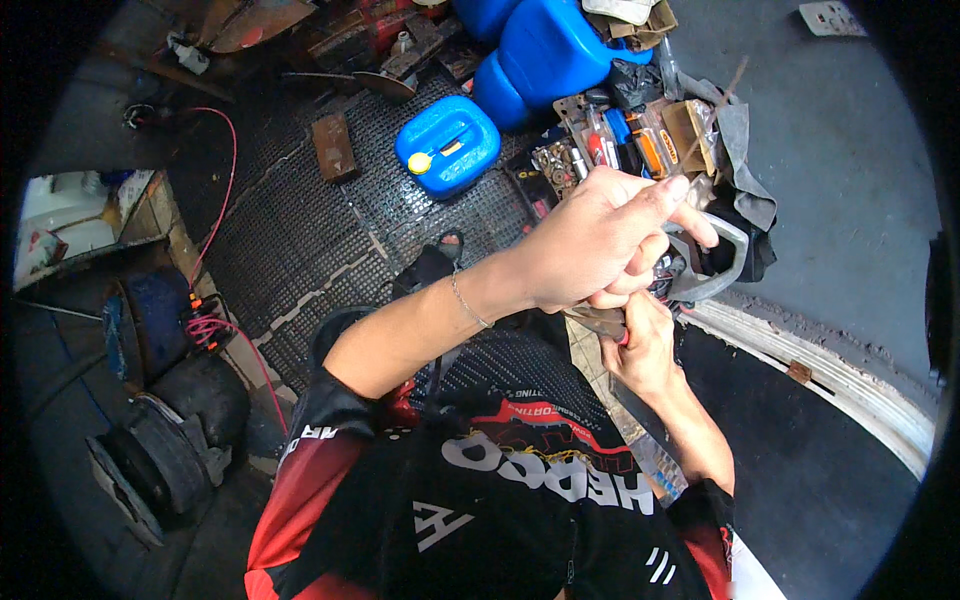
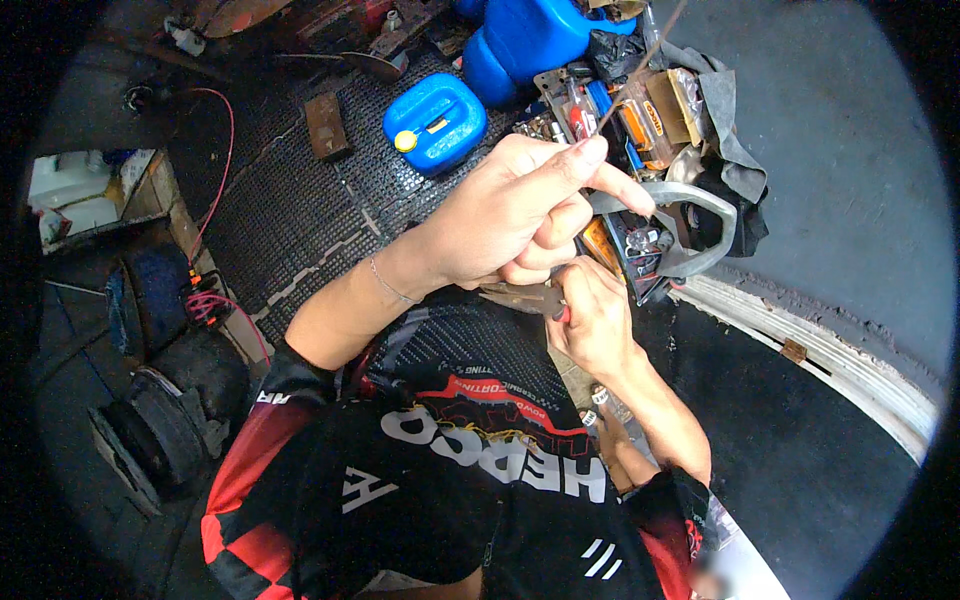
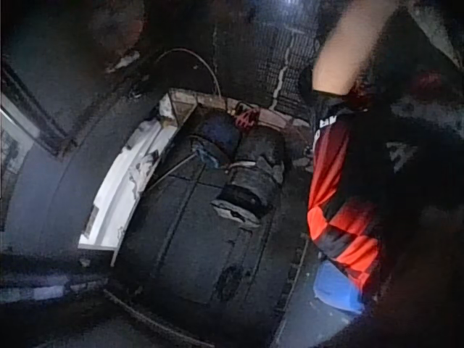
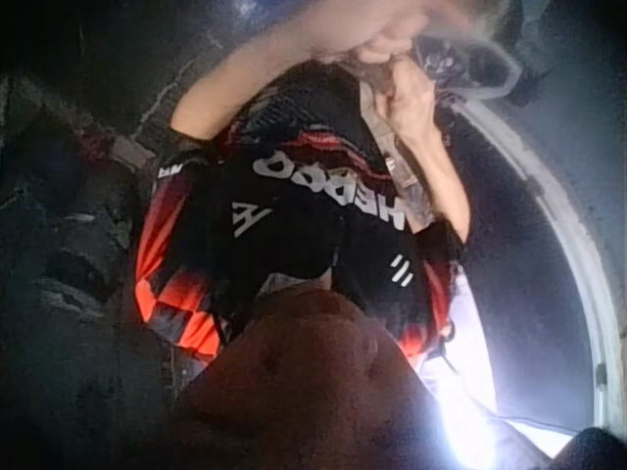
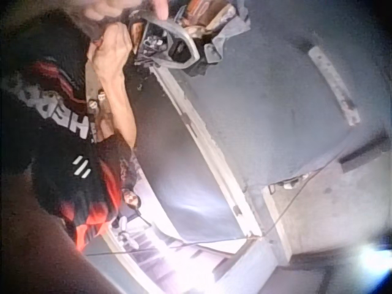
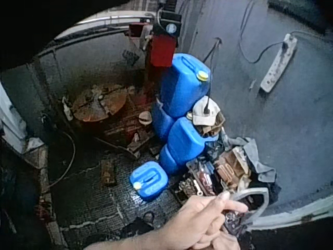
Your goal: The person uses pliers to bend and shape a thin metal rod, then inserts it into a curved metal bracket. They repeatedly adjust the rod and bracket, testing the fit and making further adjustments with the pliers.
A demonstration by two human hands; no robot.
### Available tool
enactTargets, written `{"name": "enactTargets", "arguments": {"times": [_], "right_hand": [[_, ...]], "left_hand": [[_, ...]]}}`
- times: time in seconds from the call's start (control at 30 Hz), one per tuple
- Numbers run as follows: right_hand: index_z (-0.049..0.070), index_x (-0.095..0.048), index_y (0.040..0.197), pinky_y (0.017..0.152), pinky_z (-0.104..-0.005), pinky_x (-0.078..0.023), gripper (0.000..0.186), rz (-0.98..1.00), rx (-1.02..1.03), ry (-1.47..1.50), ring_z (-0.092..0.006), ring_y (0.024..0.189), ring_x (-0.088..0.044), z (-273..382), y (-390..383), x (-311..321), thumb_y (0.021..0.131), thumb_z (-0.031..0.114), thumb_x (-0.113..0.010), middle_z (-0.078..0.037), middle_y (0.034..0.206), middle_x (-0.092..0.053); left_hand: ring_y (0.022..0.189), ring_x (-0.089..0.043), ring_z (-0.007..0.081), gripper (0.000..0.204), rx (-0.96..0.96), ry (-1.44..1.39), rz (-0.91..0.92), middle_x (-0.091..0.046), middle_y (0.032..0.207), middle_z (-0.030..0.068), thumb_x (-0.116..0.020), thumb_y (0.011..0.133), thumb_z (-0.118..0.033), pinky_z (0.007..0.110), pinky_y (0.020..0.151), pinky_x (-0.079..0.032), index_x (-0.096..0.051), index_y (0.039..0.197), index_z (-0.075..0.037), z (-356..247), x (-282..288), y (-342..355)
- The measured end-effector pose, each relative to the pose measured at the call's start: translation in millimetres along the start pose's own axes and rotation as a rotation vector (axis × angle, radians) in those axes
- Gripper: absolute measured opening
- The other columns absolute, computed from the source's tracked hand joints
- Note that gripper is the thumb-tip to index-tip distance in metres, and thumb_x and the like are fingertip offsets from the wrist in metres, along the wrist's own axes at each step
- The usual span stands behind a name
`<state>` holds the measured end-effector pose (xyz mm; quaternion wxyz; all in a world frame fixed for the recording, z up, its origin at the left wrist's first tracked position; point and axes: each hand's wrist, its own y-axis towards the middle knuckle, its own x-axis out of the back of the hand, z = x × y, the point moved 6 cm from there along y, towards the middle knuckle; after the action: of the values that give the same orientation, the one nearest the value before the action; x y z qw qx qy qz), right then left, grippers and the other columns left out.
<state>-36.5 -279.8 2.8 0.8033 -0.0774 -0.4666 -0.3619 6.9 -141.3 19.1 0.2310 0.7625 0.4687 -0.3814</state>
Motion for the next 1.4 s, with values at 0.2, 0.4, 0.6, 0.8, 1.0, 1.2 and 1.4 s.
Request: {"name": "enactTargets", "arguments": {"times": [0.2,0.4,0.6,0.8,1.0,1.2,1.4], "right_hand": [[0.0,-0.054,0.089,0.064,-0.0462,-0.047,0.033,0.077,-0.005,-0.156,-0.0364,0.073,-0.058,10,8,11,0.061,-0.003,-0.071,-0.016,0.083,-0.055],[0.001,-0.057,0.102,0.077,-0.0478,-0.042,0.042,-0.056,0.056,-0.306,-0.0371,0.086,-0.054,1,22,11,0.063,0.001,-0.072,-0.017,0.096,-0.056],[0.003,-0.057,0.104,0.08,-0.0491,-0.044,0.04,-0.141,0.03,-0.242,-0.0358,0.088,-0.056,7,29,1,0.068,-0.002,-0.072,-0.016,0.095,-0.056],[0.004,-0.057,0.105,0.094,-0.055,-0.048,0.037,-0.178,0.099,-0.265,-0.0361,0.093,-0.058,18,45,-5,0.072,0.0,-0.074,-0.015,0.098,-0.058],[0.005,-0.06,0.111,0.096,-0.0547,-0.045,0.038,-0.181,0.079,-0.498,-0.0367,0.102,-0.06,34,59,-6,0.075,0.001,-0.073,-0.013,0.109,-0.064],[0.004,-0.063,0.123,0.092,-0.0483,-0.045,0.048,-0.155,0.047,-0.43,-0.0357,0.109,-0.063,26,69,-7,0.075,0.0,-0.068,-0.014,0.112,-0.068],[0.004,-0.063,0.121,0.09,-0.0485,-0.044,0.05,-0.117,0.027,-0.442,-0.0343,0.101,-0.062,29,81,-11,0.072,-0.003,-0.064,-0.014,0.102,-0.064]], "left_hand": [[0.041,-0.028,0.0005,0.056,0.12,-0.003,0.112,-0.031,0.056,-0.0093,-0.039,0.116,-0.039,0.021,0.036,-0.023,-0.065,0.124,0.01,-10,-4,3],[0.043,-0.025,0.0009,0.057,0.104,-0.109,0.063,-0.028,0.059,-0.0094,-0.035,0.116,-0.038,0.02,0.037,-0.021,-0.062,0.131,0.009,-30,-9,-3],[0.044,-0.023,0.0,0.06,0.036,-0.185,0.029,-0.027,0.06,-0.0101,-0.031,0.116,-0.045,0.019,0.037,-0.019,-0.058,0.137,0.005,-42,5,-13],[0.044,-0.021,-0.0002,0.061,0.053,-0.311,0.087,-0.027,0.06,-0.0104,-0.029,0.116,-0.046,0.019,0.036,-0.019,-0.057,0.139,0.004,-49,14,-24],[0.044,-0.021,-0.0004,0.06,-0.007,-0.291,0.086,-0.026,0.06,-0.0104,-0.03,0.116,-0.046,0.017,0.035,-0.02,-0.057,0.14,0.003,-66,23,-32],[0.044,-0.023,-0.0014,0.059,-0.032,-0.309,0.081,-0.026,0.061,-0.0107,-0.032,0.115,-0.046,0.017,0.035,-0.02,-0.057,0.14,0.001,-71,39,-31],[0.044,-0.025,-0.0014,0.059,-0.044,-0.342,0.107,-0.027,0.061,-0.0111,-0.034,0.115,-0.047,0.017,0.035,-0.02,-0.058,0.139,0.001,-78,50,-30]]}}
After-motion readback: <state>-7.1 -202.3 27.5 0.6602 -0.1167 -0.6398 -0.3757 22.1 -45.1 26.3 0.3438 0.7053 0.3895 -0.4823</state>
